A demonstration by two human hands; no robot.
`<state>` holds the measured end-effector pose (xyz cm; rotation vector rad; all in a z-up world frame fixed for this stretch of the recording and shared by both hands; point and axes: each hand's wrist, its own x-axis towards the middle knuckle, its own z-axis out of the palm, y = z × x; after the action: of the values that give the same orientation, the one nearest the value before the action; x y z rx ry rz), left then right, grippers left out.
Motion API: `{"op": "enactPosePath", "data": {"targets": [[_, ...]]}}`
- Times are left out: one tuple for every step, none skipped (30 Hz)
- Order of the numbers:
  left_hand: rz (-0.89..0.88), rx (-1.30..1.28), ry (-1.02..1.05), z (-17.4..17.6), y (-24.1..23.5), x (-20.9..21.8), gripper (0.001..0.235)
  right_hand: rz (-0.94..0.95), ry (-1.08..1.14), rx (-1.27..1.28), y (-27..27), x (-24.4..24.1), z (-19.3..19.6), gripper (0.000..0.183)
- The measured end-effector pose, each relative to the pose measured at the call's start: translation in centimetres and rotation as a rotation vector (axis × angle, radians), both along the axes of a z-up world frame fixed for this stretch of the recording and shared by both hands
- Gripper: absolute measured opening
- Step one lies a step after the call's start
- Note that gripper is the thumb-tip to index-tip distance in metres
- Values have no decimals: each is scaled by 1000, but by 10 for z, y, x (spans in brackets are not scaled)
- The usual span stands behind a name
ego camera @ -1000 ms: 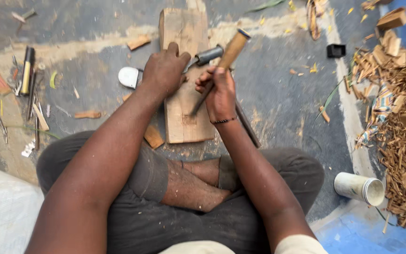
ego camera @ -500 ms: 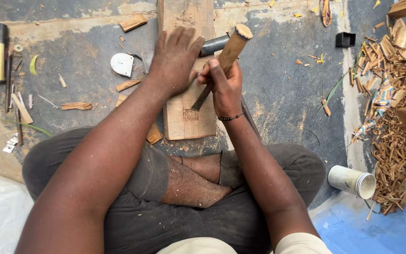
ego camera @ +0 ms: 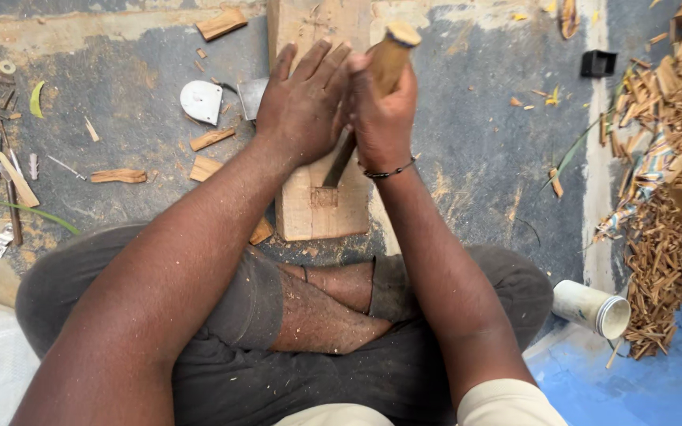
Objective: The person sits on the floor and uses a chisel and hammer to carve a rectangular recess into a wooden plank. They repeatedly strike the chisel to remove wood chips, occasionally clearing debris by hand and adjusting the chisel's position to refine the cut.
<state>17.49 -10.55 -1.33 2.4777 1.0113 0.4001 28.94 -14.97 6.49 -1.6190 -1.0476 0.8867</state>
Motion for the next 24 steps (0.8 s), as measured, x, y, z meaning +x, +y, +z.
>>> {"op": "enactPosePath", "data": {"targets": [[5, -40, -1, 0, -1, 0, 67, 21, 144, 21, -2, 4, -2, 42], [11, -80, -2, -1, -3, 0, 68, 40, 287, 43, -4, 8, -3, 44], [17, -73, -8, 0, -2, 0, 67, 66, 427, 76, -1, 12, -4, 47], [23, -67, -15, 1, -1, 0, 67, 92, 498, 93, 2, 15, -4, 47], [23, -66, -24, 2, -3, 1, 66, 110, 567, 106, 2, 18, -4, 48], [26, -66, -18, 2, -4, 1, 66, 128, 636, 119, 1, 20, -4, 50], [24, -64, -12, 2, -3, 0, 66, 133, 544, 109, -1, 21, -4, 48], [23, -63, -7, 2, -3, -1, 66, 138, 453, 98, -1, 22, -5, 47], [24, -35, -3, 2, -1, 0, 65, 146, 358, 94, 2, 24, -5, 45], [25, -7, 0, 2, 0, 0, 65, 191, 343, 119, 5, 26, -4, 42], [26, 13, 8, 3, -2, 0, 65, 233, 335, 134, 5, 27, -3, 39], [10, -20, 69, 3, -3, 0, 62, 276, 326, 149, 6, 28, -2, 36], [-7, -53, 131, 2, -2, -1, 59, 318, 319, 163, 6, 28, -1, 33], [-24, -86, 193, 1, -3, -2, 56, 360, 312, 176, 5, 28, 1, 30], [-9, -57, 156, 1, -2, 0, 60, 410, 300, 199, 9, 28, 4, 28], [5, -28, 120, 0, -2, 1, 64, 377, 281, 178, 10, 27, 7, 28], [16, -5, 86, -1, -3, 2, 68, 341, 266, 152, 7, 23, 8, 31], [18, -2, 84, -2, -2, 2, 67, 305, 252, 124, 5, 21, 8, 35], [19, 0, 82, -3, -1, 3, 67, 319, 308, 139, 7, 20, 6, 32], [21, 2, 80, -3, -1, 3, 66, 333, 364, 153, 13, 19, 3, 30], [8, -26, 111, -1, -1, 4, 68, 347, 420, 169, 16, 19, 2, 31], [-4, -54, 141, 1, 0, 5, 69, 328, 444, 163, 15, 19, 3, 34], [-14, -84, 173, 2, 0, 5, 71, 311, 469, 154, 14, 18, 5, 40], [-17, -58, 173, 3, 0, 4, 70, 294, 494, 146, 13, 18, 5, 49]]}}
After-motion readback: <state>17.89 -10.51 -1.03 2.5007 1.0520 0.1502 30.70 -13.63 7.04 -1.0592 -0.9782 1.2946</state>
